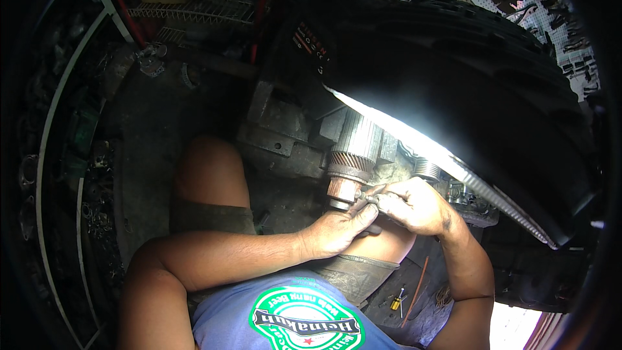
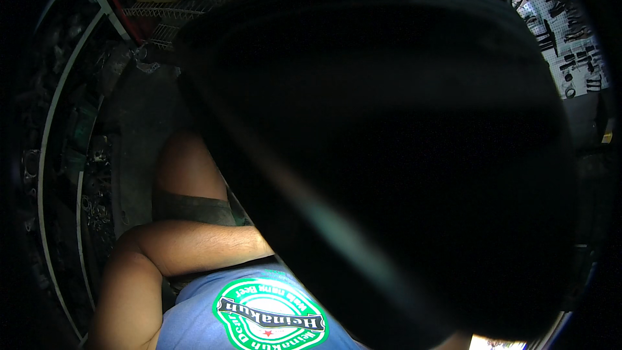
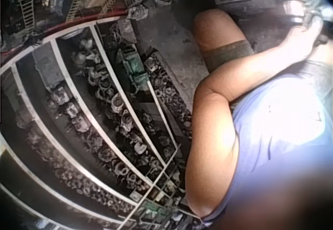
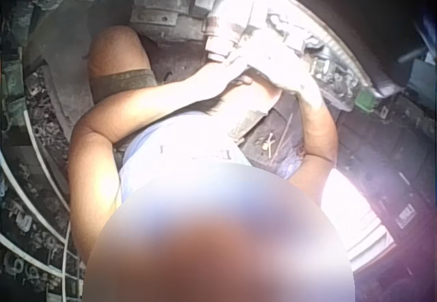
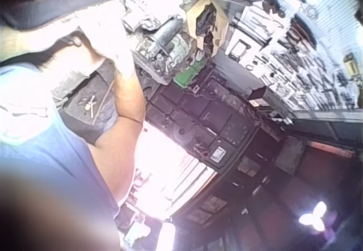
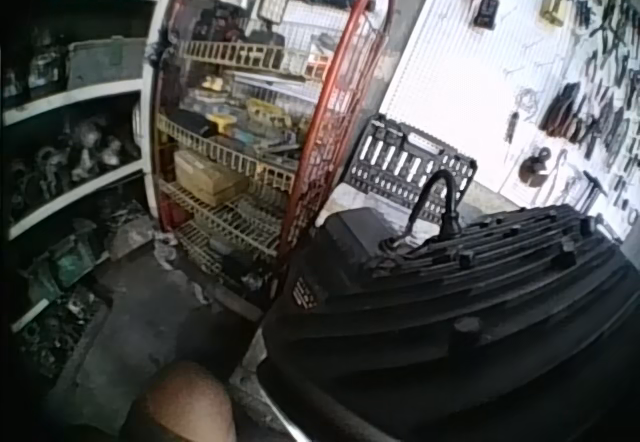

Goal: The person sits on the floor in a workshop and uses a rotary tool to work on a cylindrical mechanical component. They adjust a portable work light to illuminate the part and continue using the tool on the component's surface.

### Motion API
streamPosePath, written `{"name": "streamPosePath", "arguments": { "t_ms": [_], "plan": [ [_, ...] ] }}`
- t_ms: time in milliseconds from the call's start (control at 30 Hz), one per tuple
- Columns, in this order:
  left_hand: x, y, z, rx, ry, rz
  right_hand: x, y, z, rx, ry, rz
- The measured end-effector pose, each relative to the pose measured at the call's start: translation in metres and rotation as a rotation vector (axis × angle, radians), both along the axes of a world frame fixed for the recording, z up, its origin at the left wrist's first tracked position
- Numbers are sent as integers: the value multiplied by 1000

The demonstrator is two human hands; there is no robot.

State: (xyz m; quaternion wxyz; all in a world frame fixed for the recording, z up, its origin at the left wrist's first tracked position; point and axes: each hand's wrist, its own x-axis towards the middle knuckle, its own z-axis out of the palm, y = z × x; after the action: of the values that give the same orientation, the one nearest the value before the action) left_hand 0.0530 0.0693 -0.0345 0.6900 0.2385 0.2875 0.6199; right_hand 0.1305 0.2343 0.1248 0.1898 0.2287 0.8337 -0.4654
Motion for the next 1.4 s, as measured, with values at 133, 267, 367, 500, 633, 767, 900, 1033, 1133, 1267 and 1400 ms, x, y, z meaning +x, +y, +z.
{"name": "streamPosePath", "arguments": {
  "t_ms": [133,267,367,500,633,767,900,1033,1133,1267,1400],
  "plan": [
    [-1,-1,1,15,6,12,-1,1,-3,23,44,38],
    [-1,0,0,-30,20,-30,-3,1,-2,-12,19,11],
    [1,1,-2,-53,2,-36,-4,1,2,23,-32,-2],
    [3,1,-3,-71,-18,-26,-7,-1,1,-3,29,15],
    [1,-1,-2,-112,5,-66,-7,-1,4,64,-18,32],
    [-1,0,1,-83,15,-64,1,-1,4,59,-4,-23],
    [0,-1,3,-93,-26,-73,10,7,-11,9,39,22],
    [-2,-3,2,10,-94,-84,24,9,-20,58,284,109],
    [-2,-3,5,48,-79,-51,31,9,-12,143,241,71],
    [-6,-3,9,13,-15,-54,31,5,-9,244,132,48],
    [-7,1,13,52,-32,-42,37,5,-16,200,115,-1]
  ]
}}
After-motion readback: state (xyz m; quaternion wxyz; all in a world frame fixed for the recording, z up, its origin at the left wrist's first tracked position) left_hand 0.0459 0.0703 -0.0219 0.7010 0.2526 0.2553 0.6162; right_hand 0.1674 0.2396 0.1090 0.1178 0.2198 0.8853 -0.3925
